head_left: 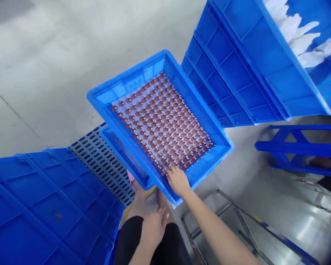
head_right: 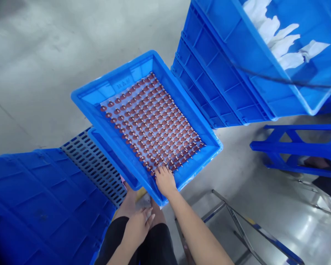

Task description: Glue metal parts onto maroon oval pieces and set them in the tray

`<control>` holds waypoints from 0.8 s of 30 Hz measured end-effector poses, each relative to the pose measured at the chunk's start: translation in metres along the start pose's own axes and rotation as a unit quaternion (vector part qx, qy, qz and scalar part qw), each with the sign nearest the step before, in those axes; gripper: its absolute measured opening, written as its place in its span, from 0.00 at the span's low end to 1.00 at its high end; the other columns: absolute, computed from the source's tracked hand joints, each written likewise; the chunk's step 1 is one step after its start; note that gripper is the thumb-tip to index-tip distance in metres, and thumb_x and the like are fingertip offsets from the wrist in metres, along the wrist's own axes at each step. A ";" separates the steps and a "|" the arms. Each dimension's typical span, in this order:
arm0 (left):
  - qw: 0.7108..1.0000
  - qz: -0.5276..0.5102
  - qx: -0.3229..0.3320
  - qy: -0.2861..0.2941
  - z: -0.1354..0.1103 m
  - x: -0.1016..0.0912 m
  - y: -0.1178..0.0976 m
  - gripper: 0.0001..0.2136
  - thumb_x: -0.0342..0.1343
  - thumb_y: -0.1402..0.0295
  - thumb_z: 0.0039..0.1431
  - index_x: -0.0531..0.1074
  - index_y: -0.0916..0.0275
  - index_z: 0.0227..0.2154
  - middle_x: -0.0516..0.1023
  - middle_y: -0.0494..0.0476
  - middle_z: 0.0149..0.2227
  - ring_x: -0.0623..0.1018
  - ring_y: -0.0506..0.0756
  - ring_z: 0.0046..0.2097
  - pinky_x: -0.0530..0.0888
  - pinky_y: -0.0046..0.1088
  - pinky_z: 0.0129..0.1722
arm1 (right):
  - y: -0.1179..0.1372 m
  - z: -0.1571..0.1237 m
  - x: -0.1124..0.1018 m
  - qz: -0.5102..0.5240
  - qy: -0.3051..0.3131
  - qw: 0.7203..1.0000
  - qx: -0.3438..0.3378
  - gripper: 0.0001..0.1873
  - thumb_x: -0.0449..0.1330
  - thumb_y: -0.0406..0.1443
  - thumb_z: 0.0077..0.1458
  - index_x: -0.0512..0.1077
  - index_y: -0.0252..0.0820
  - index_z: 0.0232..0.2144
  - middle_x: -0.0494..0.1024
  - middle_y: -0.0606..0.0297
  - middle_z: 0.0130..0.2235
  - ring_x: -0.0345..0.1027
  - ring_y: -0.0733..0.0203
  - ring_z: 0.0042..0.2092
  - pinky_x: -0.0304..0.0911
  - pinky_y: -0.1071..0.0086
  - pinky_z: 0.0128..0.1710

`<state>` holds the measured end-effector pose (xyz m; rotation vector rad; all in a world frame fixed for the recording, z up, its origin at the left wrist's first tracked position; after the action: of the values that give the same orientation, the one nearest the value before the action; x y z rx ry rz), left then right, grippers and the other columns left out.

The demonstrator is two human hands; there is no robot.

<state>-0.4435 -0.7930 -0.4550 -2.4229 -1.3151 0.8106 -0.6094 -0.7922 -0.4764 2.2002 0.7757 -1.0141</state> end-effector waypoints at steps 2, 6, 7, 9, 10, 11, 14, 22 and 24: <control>1.000 0.002 0.001 -0.016 0.001 0.000 0.002 0.16 0.45 0.61 0.63 0.67 0.62 0.49 0.75 0.59 0.43 0.75 0.57 0.44 0.71 0.43 0.44 | 0.000 0.002 0.000 -0.004 0.002 1.000 0.001 0.15 0.55 0.38 0.60 0.65 0.40 0.49 0.66 0.58 0.52 0.60 0.53 0.53 0.59 0.53 0.51; 1.000 -0.001 0.005 -0.029 0.002 -0.001 0.003 0.16 0.46 0.61 0.62 0.67 0.62 0.48 0.75 0.58 0.42 0.75 0.56 0.42 0.72 0.42 0.42 | 0.001 0.004 -0.001 -0.012 0.002 1.000 0.003 0.14 0.55 0.37 0.60 0.66 0.40 0.47 0.67 0.59 0.51 0.61 0.54 0.52 0.61 0.55 0.49; 1.000 -0.001 0.007 -0.031 0.002 -0.001 0.003 0.16 0.46 0.61 0.62 0.67 0.62 0.48 0.75 0.58 0.41 0.75 0.56 0.42 0.72 0.42 0.42 | 0.001 0.005 -0.002 -0.014 0.003 1.000 0.004 0.14 0.55 0.37 0.60 0.67 0.40 0.47 0.67 0.59 0.50 0.62 0.54 0.51 0.61 0.55 0.49; 0.999 0.000 0.008 -0.033 0.003 -0.003 0.002 0.15 0.46 0.62 0.62 0.68 0.62 0.48 0.75 0.57 0.40 0.75 0.56 0.42 0.73 0.42 0.42 | 0.001 0.006 -0.002 -0.018 0.004 1.000 0.006 0.13 0.55 0.37 0.60 0.67 0.39 0.46 0.68 0.59 0.49 0.62 0.54 0.50 0.61 0.55 0.48; 0.999 0.001 0.009 -0.034 0.003 -0.003 0.003 0.15 0.46 0.62 0.62 0.68 0.62 0.48 0.75 0.57 0.40 0.75 0.56 0.42 0.73 0.42 0.42 | 0.001 0.007 -0.002 -0.020 0.004 1.000 0.007 0.13 0.55 0.37 0.60 0.67 0.39 0.46 0.68 0.59 0.49 0.63 0.55 0.50 0.62 0.56 0.48; 0.999 0.001 0.009 -0.035 0.003 -0.004 0.003 0.15 0.46 0.62 0.62 0.68 0.62 0.48 0.75 0.57 0.40 0.75 0.56 0.42 0.73 0.42 0.41 | 0.001 0.007 -0.002 -0.021 0.004 1.000 0.007 0.12 0.55 0.37 0.60 0.67 0.39 0.46 0.68 0.59 0.49 0.63 0.55 0.50 0.62 0.56 0.48; 0.999 0.004 0.004 -0.035 0.005 -0.003 0.005 0.15 0.46 0.62 0.62 0.68 0.63 0.48 0.75 0.57 0.40 0.76 0.56 0.41 0.73 0.41 0.41 | 0.002 0.008 -0.002 -0.025 0.006 1.000 0.004 0.12 0.55 0.36 0.60 0.67 0.40 0.46 0.68 0.60 0.48 0.63 0.55 0.49 0.63 0.57 0.47; 0.999 0.007 -0.009 -0.030 0.008 -0.001 0.012 0.15 0.47 0.61 0.62 0.68 0.63 0.46 0.75 0.57 0.39 0.76 0.55 0.39 0.74 0.40 0.39 | 0.004 0.008 -0.004 -0.029 -0.003 1.000 0.000 0.11 0.55 0.36 0.60 0.67 0.39 0.45 0.69 0.60 0.48 0.64 0.56 0.48 0.63 0.57 0.46; 0.999 0.002 -0.008 -0.032 0.007 -0.001 0.013 0.15 0.47 0.61 0.62 0.68 0.63 0.47 0.75 0.57 0.40 0.76 0.55 0.40 0.74 0.41 0.40 | 0.008 0.010 -0.008 -0.024 -0.011 1.000 -0.002 0.12 0.54 0.36 0.60 0.67 0.40 0.46 0.69 0.60 0.48 0.64 0.56 0.48 0.63 0.57 0.47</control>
<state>-0.4393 -0.8011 -0.4662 -2.4320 -1.3447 0.8893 -0.6129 -0.8062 -0.4732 2.1727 0.8237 -1.0560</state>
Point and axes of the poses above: each hand's wrist, its own z-axis towards the middle knuckle, its own x-axis out of the palm, y = z × x, the point moved 9 cm from there along z, towards the middle knuckle
